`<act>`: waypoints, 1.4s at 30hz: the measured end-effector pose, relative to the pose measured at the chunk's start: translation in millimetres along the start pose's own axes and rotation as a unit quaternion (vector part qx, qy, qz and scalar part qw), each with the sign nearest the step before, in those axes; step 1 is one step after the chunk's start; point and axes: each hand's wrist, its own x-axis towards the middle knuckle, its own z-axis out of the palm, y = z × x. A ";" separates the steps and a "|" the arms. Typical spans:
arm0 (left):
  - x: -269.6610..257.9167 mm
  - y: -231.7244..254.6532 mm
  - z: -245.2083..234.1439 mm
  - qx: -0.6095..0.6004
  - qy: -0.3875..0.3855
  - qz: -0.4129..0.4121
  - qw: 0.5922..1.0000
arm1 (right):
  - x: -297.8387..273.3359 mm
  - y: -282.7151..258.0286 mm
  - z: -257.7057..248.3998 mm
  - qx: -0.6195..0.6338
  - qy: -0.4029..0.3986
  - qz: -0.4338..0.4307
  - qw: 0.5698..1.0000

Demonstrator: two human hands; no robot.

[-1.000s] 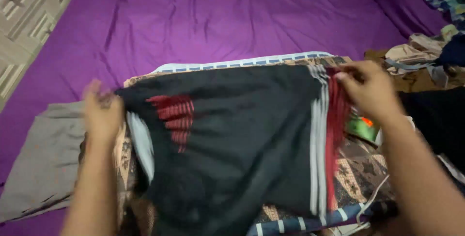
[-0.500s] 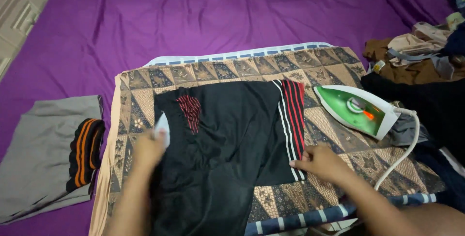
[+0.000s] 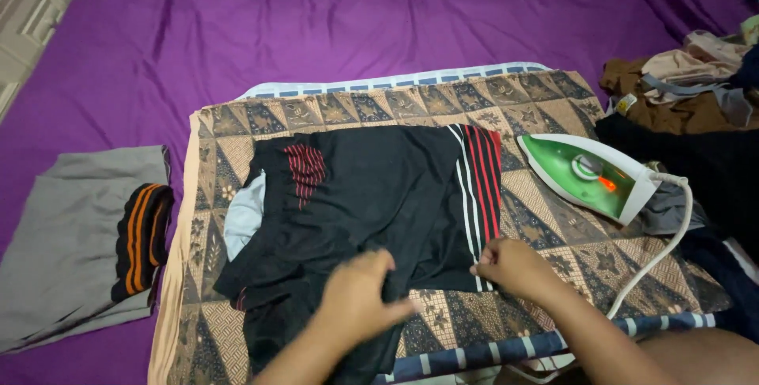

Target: Ironing a pair of black athletic shorts on an ironing board and then folding them.

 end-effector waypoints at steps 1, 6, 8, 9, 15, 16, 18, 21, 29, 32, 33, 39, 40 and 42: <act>-6.5 9.1 14.2 0.032 -0.121 0.020 0.992 | -2.4 -0.7 -0.7 0.043 -0.010 -0.014 0.999; -11.0 -16.4 2.3 0.063 -0.171 -0.074 0.981 | -39.1 9.1 -61.5 0.153 0.043 0.025 0.987; -13.0 -21.7 -26.6 0.059 -0.174 -0.105 0.977 | -31.9 37.3 -77.4 0.217 0.089 0.016 0.972; -15.0 -20.9 -44.2 0.044 -0.163 -0.153 0.974 | -22.0 56.2 -80.9 0.247 0.121 -0.035 0.961; -0.5 -79.1 -85.6 -0.070 -0.125 -0.263 0.954 | -28.9 20.5 -103.3 0.327 0.187 -0.120 0.919; 8.3 -102.0 -82.7 -0.198 -0.098 -0.268 0.938 | -42.7 -7.1 -109.4 0.327 0.170 -0.031 0.929; 43.4 -114.5 -106.3 -0.189 0.010 -0.234 0.954 | -20.7 -34.0 -126.0 0.398 0.188 -0.034 0.898; 62.2 -91.1 -168.9 -0.202 0.261 -0.109 0.938 | -2.1 -59.7 -164.6 0.481 0.245 -0.120 0.833; -26.8 4.5 -240.7 0.007 0.416 0.058 0.907 | -42.7 -4.9 -218.2 0.218 0.467 -0.518 0.683; -34.6 -27.2 -187.5 0.098 0.299 0.075 0.946 | -53.8 11.9 -171.4 0.219 0.438 -0.362 0.793; -36.7 -43.8 -161.8 0.142 0.176 0.020 0.974 | -55.4 16.8 -154.5 0.242 0.347 -0.243 0.873; -60.8 -102.0 -12.0 0.199 -0.200 -0.092 0.955 | -43.6 66.8 -60.8 0.130 0.078 -0.016 0.988; -66.3 -118.5 16.8 0.170 -0.294 -0.115 0.933 | -38.4 77.2 -46.4 0.077 0.019 0.020 0.997; -60.6 -102.1 -0.3 0.092 -0.347 -0.132 0.924 | -6.1 110.8 -16.4 0.110 0.044 -0.002 0.993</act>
